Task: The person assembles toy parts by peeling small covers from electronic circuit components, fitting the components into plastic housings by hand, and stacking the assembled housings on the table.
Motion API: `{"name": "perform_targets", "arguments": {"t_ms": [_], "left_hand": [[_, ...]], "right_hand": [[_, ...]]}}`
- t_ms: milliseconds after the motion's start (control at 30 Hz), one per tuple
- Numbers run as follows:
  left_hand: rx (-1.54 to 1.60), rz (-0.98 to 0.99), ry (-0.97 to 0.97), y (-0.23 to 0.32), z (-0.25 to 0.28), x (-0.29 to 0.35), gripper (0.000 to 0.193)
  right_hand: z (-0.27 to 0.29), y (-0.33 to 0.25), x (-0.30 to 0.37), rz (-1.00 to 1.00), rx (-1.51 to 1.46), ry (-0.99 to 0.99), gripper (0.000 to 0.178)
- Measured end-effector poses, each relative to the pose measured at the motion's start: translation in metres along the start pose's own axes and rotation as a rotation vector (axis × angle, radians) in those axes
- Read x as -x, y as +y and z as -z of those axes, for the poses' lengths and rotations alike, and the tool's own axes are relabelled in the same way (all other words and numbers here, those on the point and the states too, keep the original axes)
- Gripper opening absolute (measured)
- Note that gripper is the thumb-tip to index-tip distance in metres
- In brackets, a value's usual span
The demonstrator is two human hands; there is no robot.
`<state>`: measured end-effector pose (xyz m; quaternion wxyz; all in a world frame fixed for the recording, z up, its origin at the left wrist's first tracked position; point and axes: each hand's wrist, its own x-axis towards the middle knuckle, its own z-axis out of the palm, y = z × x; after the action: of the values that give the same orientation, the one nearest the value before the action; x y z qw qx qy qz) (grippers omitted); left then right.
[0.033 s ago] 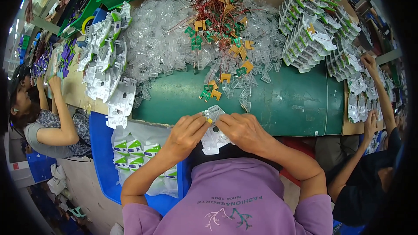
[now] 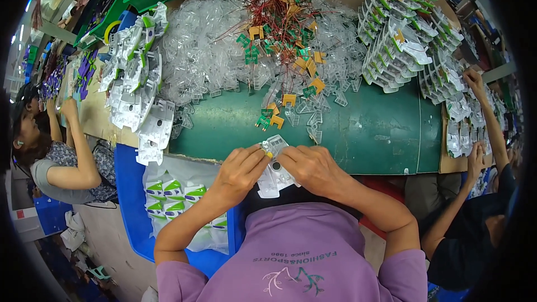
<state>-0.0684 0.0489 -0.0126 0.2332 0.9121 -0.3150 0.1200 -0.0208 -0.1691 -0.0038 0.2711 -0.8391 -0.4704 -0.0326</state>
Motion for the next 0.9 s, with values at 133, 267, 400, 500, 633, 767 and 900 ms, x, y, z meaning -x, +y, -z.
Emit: {"name": "perform_targets", "arguments": {"t_ms": [133,267,400,500,633,767,900], "left_hand": [[-0.043,-0.004,-0.006,0.003,-0.002,-0.001,0.030],[0.055,0.049,0.104,0.001,-0.016,0.006,0.031],[0.322,0.256,0.332,0.007,-0.032,0.007,0.049],[0.405,0.257,0.306,0.003,-0.034,0.006,0.062],[0.443,0.173,0.239,-0.005,-0.031,0.003,0.064],[0.349,0.122,0.044,-0.004,-0.021,0.001,0.062],[0.286,0.106,-0.014,0.000,-0.016,-0.002,0.073]], "right_hand": [[-0.001,-0.002,-0.002,-0.080,-0.015,0.030,0.018],[0.010,-0.005,-0.004,-0.250,-0.132,-0.015,0.019],[0.022,-0.009,0.000,-0.248,-0.162,-0.047,0.027],[0.026,-0.014,0.003,-0.263,-0.148,-0.109,0.031],[0.024,-0.013,0.005,-0.247,-0.093,-0.131,0.032],[0.030,-0.014,-0.001,-0.242,-0.145,-0.047,0.028],[0.040,-0.025,-0.002,-0.316,-0.551,0.035,0.023]]}}
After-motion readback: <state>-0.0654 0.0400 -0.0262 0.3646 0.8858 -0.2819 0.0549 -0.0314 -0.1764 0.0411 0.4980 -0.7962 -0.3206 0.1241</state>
